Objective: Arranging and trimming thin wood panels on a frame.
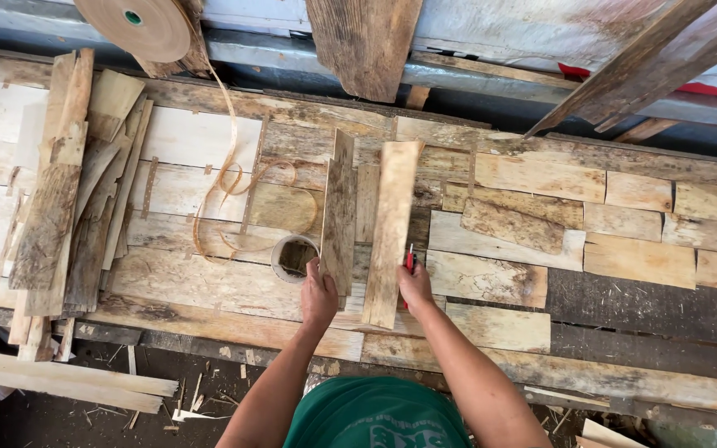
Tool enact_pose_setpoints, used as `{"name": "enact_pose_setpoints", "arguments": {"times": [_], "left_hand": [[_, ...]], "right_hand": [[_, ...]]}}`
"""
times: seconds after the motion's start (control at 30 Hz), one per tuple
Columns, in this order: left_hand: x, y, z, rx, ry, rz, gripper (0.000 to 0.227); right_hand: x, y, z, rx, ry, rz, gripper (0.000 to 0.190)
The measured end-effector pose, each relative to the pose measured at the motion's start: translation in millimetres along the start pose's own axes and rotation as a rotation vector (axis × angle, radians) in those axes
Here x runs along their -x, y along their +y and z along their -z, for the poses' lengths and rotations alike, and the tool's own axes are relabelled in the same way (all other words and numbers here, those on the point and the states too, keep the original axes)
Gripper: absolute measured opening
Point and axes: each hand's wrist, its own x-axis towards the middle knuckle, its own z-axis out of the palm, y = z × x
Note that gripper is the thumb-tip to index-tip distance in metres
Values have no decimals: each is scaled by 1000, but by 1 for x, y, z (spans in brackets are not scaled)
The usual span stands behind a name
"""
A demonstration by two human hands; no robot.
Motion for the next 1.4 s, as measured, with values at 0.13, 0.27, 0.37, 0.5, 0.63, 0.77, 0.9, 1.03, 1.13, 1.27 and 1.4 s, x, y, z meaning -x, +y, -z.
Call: {"name": "enact_pose_setpoints", "arguments": {"times": [0.13,0.27,0.37,0.5,0.63,0.77,0.9,1.03,1.13,1.27,1.4], "left_hand": [[2,5,1,60,-23,15,37],[4,5,1,156,26,-4,31],[6,5,1,201,83,-44,21],[9,-3,-2,-10,337,-333,12],[9,-12,-7,-130,341,-202,11],[9,-26,-24,479,66,220,14],[14,-31,-51,836,-93,151,13],[25,12,-44,777,-320,246,16],[18,43,-39,463,-328,257,32],[0,40,-59,951,-343,370,61],[-4,86,-47,1254,-413,578,82]], "right_hand": [[0,1,13,-9,104,39,11],[-10,22,19,-39,158,73,12],[-6,23,18,-48,137,76,15],[19,-9,13,104,183,51,21],[24,-12,10,189,217,178,22],[43,-36,5,77,20,178,27],[47,-43,4,-196,-222,-10,29],[44,-30,20,42,-75,115,35],[75,-78,47,-8,12,227,19],[107,-103,95,541,170,631,22],[122,-97,147,943,228,910,28]]}}
